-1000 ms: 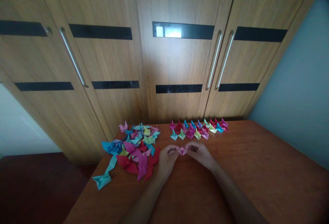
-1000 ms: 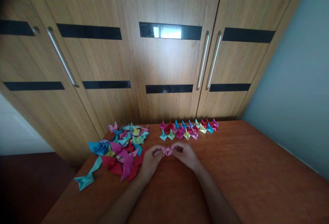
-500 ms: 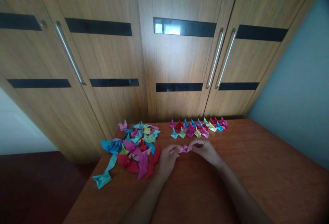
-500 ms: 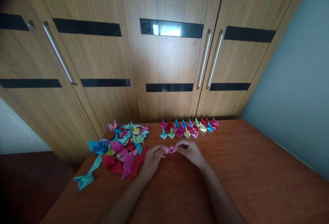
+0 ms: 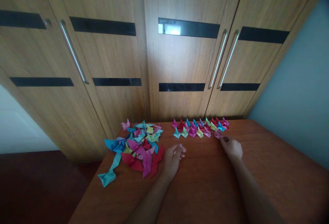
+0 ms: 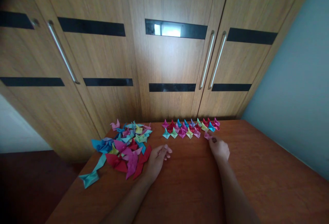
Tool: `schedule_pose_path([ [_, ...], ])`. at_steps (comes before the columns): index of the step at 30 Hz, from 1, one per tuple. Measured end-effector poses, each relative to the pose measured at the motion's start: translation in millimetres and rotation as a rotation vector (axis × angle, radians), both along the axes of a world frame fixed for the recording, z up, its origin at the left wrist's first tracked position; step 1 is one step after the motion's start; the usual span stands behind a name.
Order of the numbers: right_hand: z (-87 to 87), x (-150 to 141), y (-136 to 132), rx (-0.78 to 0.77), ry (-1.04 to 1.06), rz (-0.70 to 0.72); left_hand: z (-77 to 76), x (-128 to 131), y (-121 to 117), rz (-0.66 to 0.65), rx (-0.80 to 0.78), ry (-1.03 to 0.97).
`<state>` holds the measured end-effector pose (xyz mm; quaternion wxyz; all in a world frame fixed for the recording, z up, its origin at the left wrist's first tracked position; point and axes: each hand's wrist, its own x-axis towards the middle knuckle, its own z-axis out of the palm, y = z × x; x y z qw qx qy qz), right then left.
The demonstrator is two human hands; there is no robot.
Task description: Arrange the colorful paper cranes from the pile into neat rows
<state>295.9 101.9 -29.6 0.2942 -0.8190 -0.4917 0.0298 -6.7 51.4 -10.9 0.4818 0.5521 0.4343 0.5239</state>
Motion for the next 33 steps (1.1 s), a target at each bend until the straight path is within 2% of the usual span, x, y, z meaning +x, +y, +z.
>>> schedule_pose_path([
  [3,-1.0,-3.0,3.5,-0.142,-0.059,-0.016,1.2,0.7,-1.1,-0.007,0.0,-0.001],
  [6,1.3,-4.8,7.3,-0.185,-0.084,-0.008,0.9,1.3,-1.6,-0.02,0.002,0.004],
  [14,5.2,-7.8,13.8,-0.2,-0.134,0.042,-2.5,0.8,-0.5,-0.042,0.018,0.03],
  [23,13.7,-19.7,12.0,-0.321,-0.169,0.026,0.2,0.9,-2.2,-0.058,0.022,0.044],
  [33,9.0,-15.3,12.4,-0.297,-0.168,0.049,1.9,1.9,-2.5,-0.057,-0.005,0.058],
])
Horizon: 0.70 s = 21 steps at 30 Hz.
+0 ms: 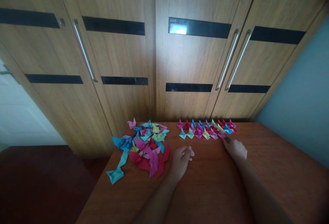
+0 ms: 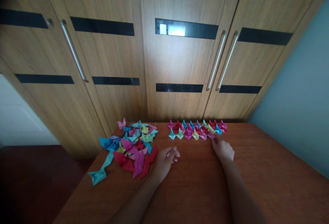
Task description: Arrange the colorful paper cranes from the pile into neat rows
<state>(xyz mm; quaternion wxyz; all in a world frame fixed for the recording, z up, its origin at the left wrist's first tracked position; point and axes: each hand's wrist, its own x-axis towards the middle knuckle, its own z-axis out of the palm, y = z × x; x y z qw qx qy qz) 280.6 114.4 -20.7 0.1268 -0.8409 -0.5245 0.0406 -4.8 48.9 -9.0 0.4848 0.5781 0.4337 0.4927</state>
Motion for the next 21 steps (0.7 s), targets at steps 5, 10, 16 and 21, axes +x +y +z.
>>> schedule_pose_path([
  [5,-5.2,5.6,-3.5,0.107,0.079,0.006,-1.6,0.2,0.8,-0.016,0.006,-0.009],
  [10,-5.6,-0.5,-12.5,0.374,0.187,-0.064,0.1,0.3,0.1,-0.036,0.004,0.011],
  [16,8.4,-48.2,-19.8,0.603,0.343,0.171,1.8,-1.6,1.5,-0.014,-0.045,-0.068],
  [21,5.6,-102.4,-26.2,0.462,0.39,0.602,1.7,-6.6,3.9,0.055,-0.076,-0.081],
])
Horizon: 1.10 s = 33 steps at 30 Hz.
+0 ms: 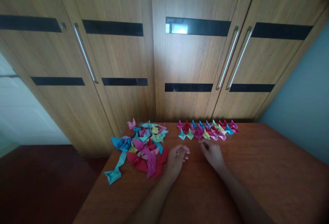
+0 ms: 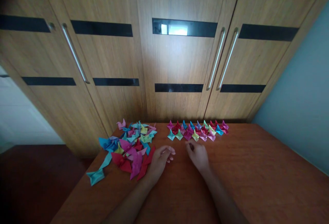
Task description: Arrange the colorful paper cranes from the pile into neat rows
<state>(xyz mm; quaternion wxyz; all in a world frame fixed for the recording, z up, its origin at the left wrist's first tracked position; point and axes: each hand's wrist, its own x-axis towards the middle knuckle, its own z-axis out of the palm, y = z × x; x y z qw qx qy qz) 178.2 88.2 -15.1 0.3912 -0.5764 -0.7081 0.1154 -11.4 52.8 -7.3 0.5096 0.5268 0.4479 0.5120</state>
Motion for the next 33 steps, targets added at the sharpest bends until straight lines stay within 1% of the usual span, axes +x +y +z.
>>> schedule_pose_path([
  [1,-1.7,-7.2,-1.2,-0.028,-0.036,0.052,1.3,-2.1,0.5,0.021,0.022,0.039],
  [3,-4.5,-16.3,-3.0,-0.083,-0.105,0.118,6.3,-8.5,2.4,0.085,0.122,0.162],
  [6,-6.0,-19.2,-4.1,-0.127,-0.157,0.147,19.2,-23.6,8.7,0.202,0.308,0.432],
  [8,-5.8,-18.0,-4.1,-0.132,-0.167,0.144,29.5,-36.0,14.7,0.267,0.366,0.633],
  [11,-5.5,-16.8,-3.5,-0.146,-0.165,0.145,44.5,-54.8,23.5,0.288,0.387,0.967],
  [14,-5.8,-17.1,-3.0,-0.157,-0.154,0.149,58.6,-72.2,30.6,0.33,0.359,1.279],
  [16,-6.0,-17.5,-3.0,-0.145,-0.152,0.146,66.7,-83.0,35.0,0.363,0.318,1.433],
  [18,-6.0,-17.7,-3.2,-0.129,-0.153,0.146,72.2,-92.8,39.6,0.355,0.268,1.548],
  [21,-6.1,-17.2,-3.3,-0.125,-0.15,0.152,74.7,-104.4,46.0,0.295,0.21,1.643],
  [24,-6.1,-16.6,-3.3,-0.134,-0.148,0.15,73.1,-110.7,49.0,0.247,0.192,1.671],
  [30,-5.3,-16.8,-4.2,-0.142,-0.134,0.139,70.2,-111.1,46.5,0.159,0.181,1.676],
  [33,-4.8,-16.8,-4.8,-0.138,-0.122,0.144,68.9,-109.2,44.1,0.134,0.184,1.656],
])
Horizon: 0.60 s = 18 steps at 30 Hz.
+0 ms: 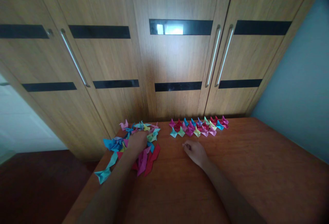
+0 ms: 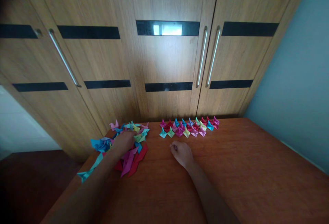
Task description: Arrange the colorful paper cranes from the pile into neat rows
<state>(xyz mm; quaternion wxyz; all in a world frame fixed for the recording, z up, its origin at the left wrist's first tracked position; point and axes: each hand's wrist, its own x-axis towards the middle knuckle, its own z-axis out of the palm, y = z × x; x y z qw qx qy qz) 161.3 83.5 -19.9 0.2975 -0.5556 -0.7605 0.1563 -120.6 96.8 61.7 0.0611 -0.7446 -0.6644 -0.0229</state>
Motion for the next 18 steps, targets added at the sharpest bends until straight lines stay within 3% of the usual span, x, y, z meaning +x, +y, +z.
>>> schedule_pose_path([
  [5,0.7,0.1,-0.1,-0.005,0.004,0.013,1.4,0.3,-4.1,-0.011,-0.001,-0.047],
  [11,0.0,0.6,0.4,0.005,0.0,0.002,14.3,-2.6,-9.6,-0.014,0.05,-0.127],
  [14,0.7,0.5,0.3,-0.005,0.058,0.021,19.9,0.6,-14.3,-0.111,0.125,-0.253],
  [18,4.6,-3.8,-0.9,-0.066,0.332,0.149,18.3,17.0,-23.8,-0.293,0.188,-0.51],
])
